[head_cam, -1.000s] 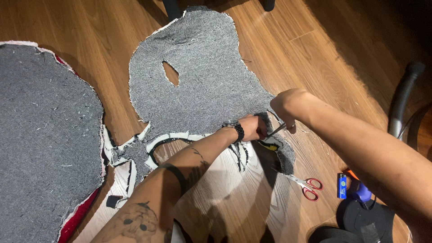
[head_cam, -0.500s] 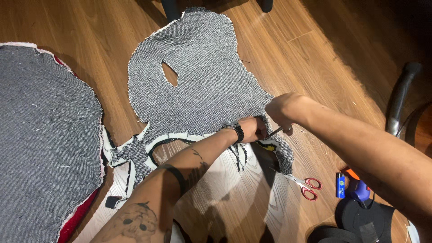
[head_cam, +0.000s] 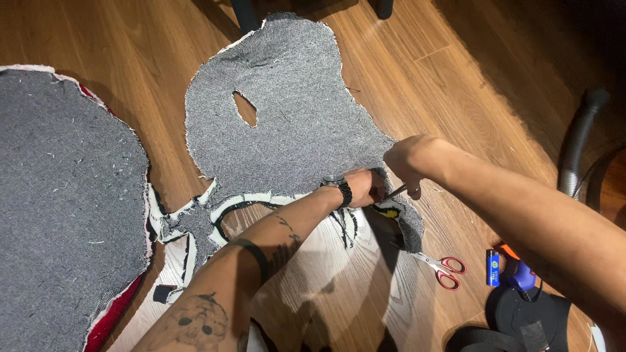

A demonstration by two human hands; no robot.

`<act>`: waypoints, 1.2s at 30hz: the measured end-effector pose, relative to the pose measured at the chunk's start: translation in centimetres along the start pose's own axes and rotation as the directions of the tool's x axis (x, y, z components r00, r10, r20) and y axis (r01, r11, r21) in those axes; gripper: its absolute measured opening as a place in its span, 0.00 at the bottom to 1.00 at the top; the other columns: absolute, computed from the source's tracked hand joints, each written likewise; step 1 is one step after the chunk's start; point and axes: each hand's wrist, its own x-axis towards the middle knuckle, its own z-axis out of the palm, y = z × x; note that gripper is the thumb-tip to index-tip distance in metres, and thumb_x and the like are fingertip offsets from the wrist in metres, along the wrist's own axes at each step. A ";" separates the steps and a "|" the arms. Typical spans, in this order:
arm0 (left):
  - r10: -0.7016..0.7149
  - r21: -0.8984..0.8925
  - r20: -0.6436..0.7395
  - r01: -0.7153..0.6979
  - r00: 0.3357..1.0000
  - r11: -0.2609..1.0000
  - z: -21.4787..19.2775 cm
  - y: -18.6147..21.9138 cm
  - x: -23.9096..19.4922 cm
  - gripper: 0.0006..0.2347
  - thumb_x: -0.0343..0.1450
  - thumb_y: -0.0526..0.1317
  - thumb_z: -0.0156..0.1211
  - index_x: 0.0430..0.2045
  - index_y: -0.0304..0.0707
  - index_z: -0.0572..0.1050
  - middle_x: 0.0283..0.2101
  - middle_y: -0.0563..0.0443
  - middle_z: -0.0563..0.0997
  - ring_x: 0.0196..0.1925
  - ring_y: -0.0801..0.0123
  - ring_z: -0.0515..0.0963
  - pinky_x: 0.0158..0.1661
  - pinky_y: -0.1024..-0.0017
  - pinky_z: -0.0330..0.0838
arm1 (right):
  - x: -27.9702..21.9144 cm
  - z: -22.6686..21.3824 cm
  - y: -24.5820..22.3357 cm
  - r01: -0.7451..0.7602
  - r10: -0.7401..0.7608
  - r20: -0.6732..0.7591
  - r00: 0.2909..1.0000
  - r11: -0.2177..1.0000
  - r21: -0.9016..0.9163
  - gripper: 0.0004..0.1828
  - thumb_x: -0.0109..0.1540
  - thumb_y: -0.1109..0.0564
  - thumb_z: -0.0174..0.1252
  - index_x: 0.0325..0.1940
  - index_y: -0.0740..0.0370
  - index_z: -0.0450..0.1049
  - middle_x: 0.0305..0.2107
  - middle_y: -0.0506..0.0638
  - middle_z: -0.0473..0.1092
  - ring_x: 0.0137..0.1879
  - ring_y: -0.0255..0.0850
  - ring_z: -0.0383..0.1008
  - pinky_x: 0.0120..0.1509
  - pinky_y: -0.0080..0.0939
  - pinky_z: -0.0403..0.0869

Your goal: The person is repairing a piece of grey fabric with a yellow and black pattern. They use a hot glue gun to apply adhesive to the edges and press the fabric together, then use scissors to trim excess material.

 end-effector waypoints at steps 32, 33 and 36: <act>-0.177 -0.091 0.066 0.183 0.982 0.979 -3.6 3.6 -1.6 0.06 0.68 0.41 0.57 0.31 0.40 0.78 0.28 0.54 0.84 0.39 0.60 0.85 0.45 0.61 0.78 | -1.1 2.9 1.0 -0.100 0.114 -0.096 0.989 0.984 0.146 0.35 0.39 0.34 0.81 0.44 0.47 0.82 0.41 0.45 0.81 0.50 0.45 0.82 0.42 0.50 0.82; -0.179 -0.107 0.061 0.184 0.982 0.977 -3.4 3.4 -1.3 0.05 0.68 0.40 0.55 0.27 0.40 0.76 0.23 0.60 0.83 0.35 0.65 0.85 0.44 0.62 0.78 | -1.2 3.4 1.0 -0.122 0.143 -0.109 0.984 0.977 0.176 0.36 0.38 0.33 0.82 0.46 0.46 0.82 0.43 0.45 0.81 0.51 0.46 0.82 0.42 0.51 0.82; -0.152 -0.123 0.057 0.158 0.987 0.980 -2.4 2.9 -0.2 0.05 0.70 0.39 0.57 0.33 0.42 0.79 0.32 0.54 0.87 0.42 0.61 0.85 0.47 0.65 0.78 | -3.8 3.8 2.5 -0.085 0.100 -0.094 0.991 0.985 0.152 0.26 0.42 0.30 0.78 0.34 0.45 0.85 0.32 0.41 0.82 0.45 0.40 0.84 0.41 0.43 0.82</act>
